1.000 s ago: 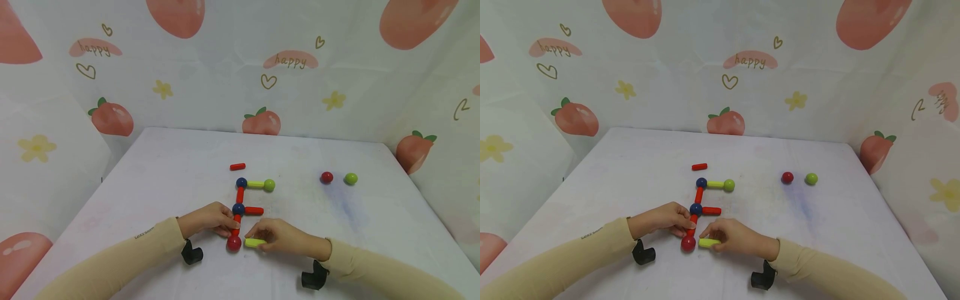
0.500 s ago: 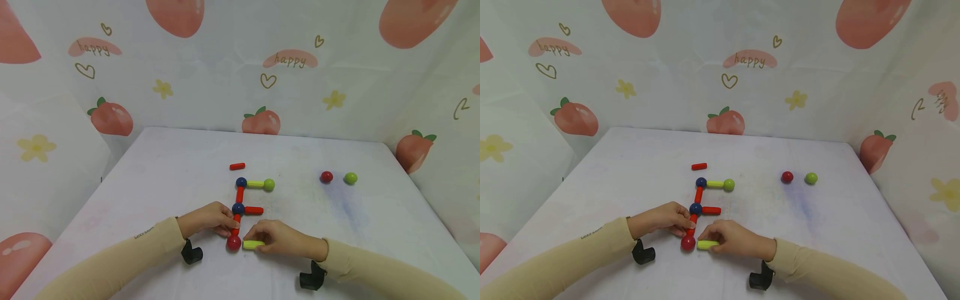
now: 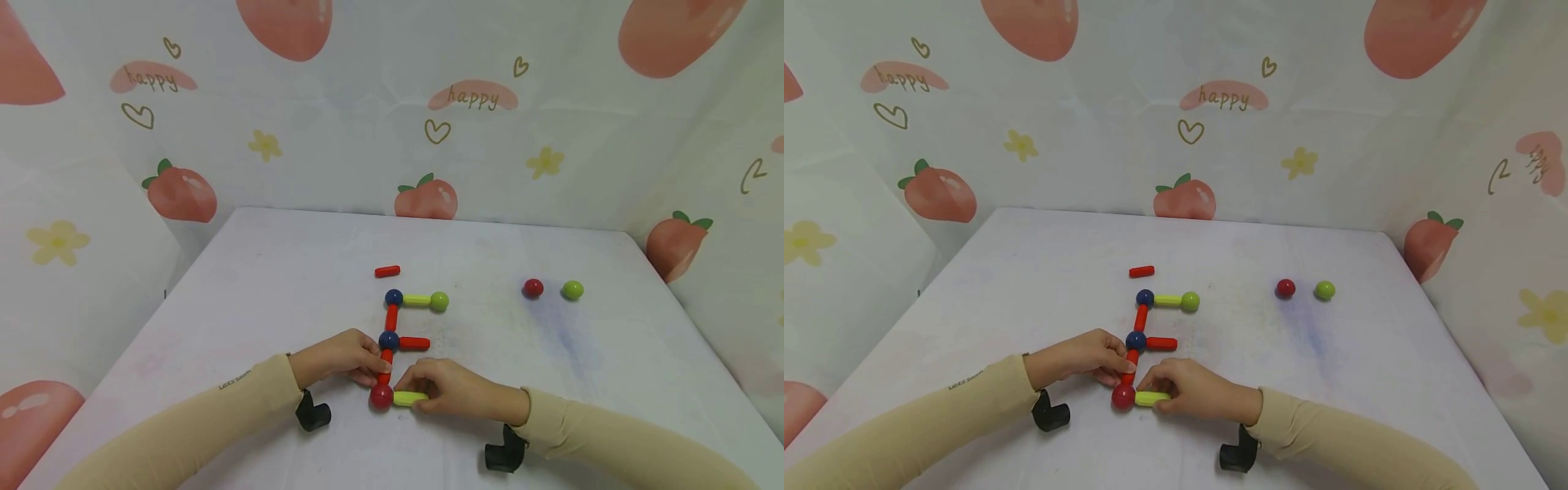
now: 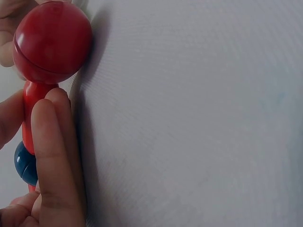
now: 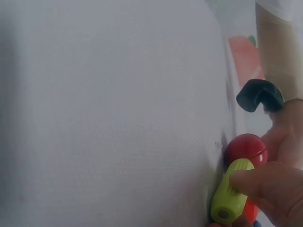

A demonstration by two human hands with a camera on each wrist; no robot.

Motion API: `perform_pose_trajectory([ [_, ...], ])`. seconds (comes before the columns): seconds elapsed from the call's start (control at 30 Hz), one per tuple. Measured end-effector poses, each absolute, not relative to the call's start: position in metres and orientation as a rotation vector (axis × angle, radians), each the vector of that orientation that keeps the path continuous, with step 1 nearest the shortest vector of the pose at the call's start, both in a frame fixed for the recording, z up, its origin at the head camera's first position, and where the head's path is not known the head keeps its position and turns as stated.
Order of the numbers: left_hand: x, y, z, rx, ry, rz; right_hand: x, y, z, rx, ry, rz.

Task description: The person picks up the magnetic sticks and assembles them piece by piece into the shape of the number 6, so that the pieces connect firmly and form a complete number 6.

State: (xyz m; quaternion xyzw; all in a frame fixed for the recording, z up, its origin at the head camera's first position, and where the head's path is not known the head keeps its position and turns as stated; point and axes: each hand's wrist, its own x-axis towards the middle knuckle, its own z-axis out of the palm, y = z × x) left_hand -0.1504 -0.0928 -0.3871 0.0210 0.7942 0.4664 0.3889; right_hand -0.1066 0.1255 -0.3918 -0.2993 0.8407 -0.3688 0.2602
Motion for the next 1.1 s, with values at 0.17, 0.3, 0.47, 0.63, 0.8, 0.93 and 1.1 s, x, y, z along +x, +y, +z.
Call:
perform_pose_trajectory([
  [0.17, -0.1502, -0.0930, -0.3874, 0.054, 2.020, 1.184, -0.1069, 0.1256, -0.3916, -0.814, 2.275, -0.988],
  [0.3, -0.1502, -0.0928, -0.3872, 0.051, 2.023, 1.176, -0.1080, 0.1256, -0.3915, -0.829, 2.276, -0.971],
  [0.47, -0.1501, -0.0924, -0.3869, 0.049, 2.024, 1.178, -0.1089, 0.1258, -0.3915, -0.845, 2.278, -0.963],
  [0.63, -0.1503, -0.0921, -0.3868, 0.043, 2.023, 1.178, -0.1088, 0.1258, -0.3918, -0.845, 2.278, -0.972],
  [0.8, -0.1508, -0.0921, -0.3870, 0.045, 2.025, 1.174, -0.1084, 0.1257, -0.3918, -0.841, 2.283, -0.971],
  [0.93, -0.1513, -0.0922, -0.3874, 0.045, 2.025, 1.174, -0.1084, 0.1257, -0.3920, -0.837, 2.280, -0.971],
  [1.1, -0.1518, -0.0926, -0.3883, 0.053, 2.024, 1.172, -0.1083, 0.1261, -0.3924, -0.834, 2.279, -0.967],
])
